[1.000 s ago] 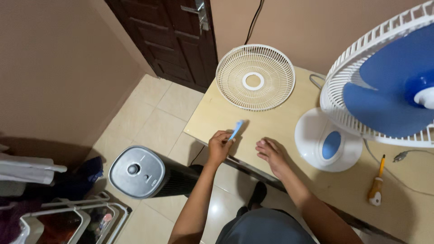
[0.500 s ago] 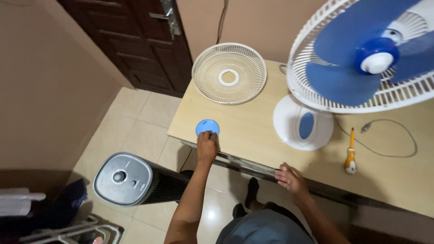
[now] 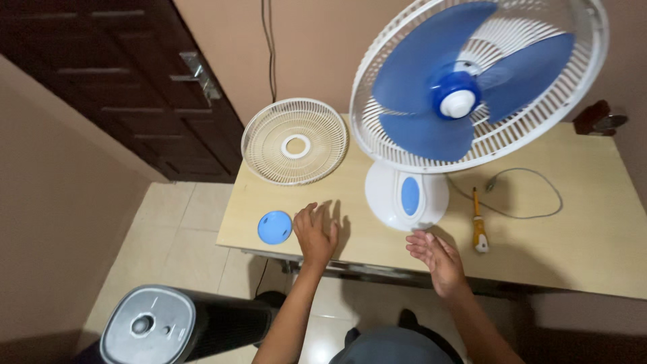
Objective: The person disassembles a table fan by first removing the front grill, then unscrewing the central hub cap to detach the fan blades, and finally removing the rear grill. The components are placed on the table.
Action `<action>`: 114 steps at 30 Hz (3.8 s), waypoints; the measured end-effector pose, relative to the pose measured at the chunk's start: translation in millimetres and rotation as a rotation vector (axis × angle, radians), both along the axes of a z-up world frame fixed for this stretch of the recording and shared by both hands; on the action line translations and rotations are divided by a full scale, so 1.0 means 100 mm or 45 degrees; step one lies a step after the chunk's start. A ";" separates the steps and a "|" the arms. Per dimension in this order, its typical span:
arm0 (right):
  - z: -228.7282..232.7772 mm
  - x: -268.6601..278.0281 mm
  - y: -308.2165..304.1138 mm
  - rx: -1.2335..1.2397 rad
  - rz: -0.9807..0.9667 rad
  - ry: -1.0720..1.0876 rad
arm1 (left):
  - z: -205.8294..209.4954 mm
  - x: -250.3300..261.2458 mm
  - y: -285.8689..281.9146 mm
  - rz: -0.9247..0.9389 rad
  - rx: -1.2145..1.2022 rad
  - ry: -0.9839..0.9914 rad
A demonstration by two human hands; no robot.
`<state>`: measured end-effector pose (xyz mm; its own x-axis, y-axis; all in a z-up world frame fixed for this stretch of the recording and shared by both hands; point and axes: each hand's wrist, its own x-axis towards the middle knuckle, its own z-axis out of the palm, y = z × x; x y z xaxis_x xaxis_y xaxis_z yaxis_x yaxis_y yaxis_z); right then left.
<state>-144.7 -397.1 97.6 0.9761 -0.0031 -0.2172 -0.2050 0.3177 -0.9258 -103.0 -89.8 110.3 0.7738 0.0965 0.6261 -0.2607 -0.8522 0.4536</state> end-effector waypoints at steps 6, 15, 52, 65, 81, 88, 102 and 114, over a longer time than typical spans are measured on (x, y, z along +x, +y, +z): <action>0.40 0.26 -0.38 -0.116 -0.038 -0.258 | 0.56 0.24 -0.59 -0.095 -0.196 -0.211; 1.05 1.05 -0.64 -0.274 -0.086 -0.567 | 1.25 0.52 -1.44 -0.249 -0.060 -0.563; 2.12 1.67 -0.18 -1.424 -0.794 -1.446 | 2.42 1.45 -1.59 -0.444 0.785 -0.679; 2.08 1.63 -0.11 -1.528 -0.892 -1.512 | 2.92 1.64 -1.56 -0.859 1.137 -0.627; 2.13 1.65 -0.22 -1.549 -0.704 -1.695 | 2.73 1.57 -1.54 -0.842 0.822 -0.502; 2.19 1.65 -0.29 -1.579 -0.627 -1.726 | 2.62 1.58 -1.53 -0.784 0.733 -0.539; 2.23 1.67 -0.35 -1.624 -0.539 -1.755 | 2.49 1.59 -1.53 -0.690 0.720 -0.581; 1.99 1.80 -0.29 -1.529 -0.698 -1.707 | 2.29 1.58 -1.60 -0.642 0.465 -0.544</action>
<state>35.6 -426.3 296.7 0.3124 0.1169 0.9427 0.6335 -0.7652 -0.1150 54.6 -249.9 339.7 0.3518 -0.4758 0.8061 -0.7486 -0.6601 -0.0629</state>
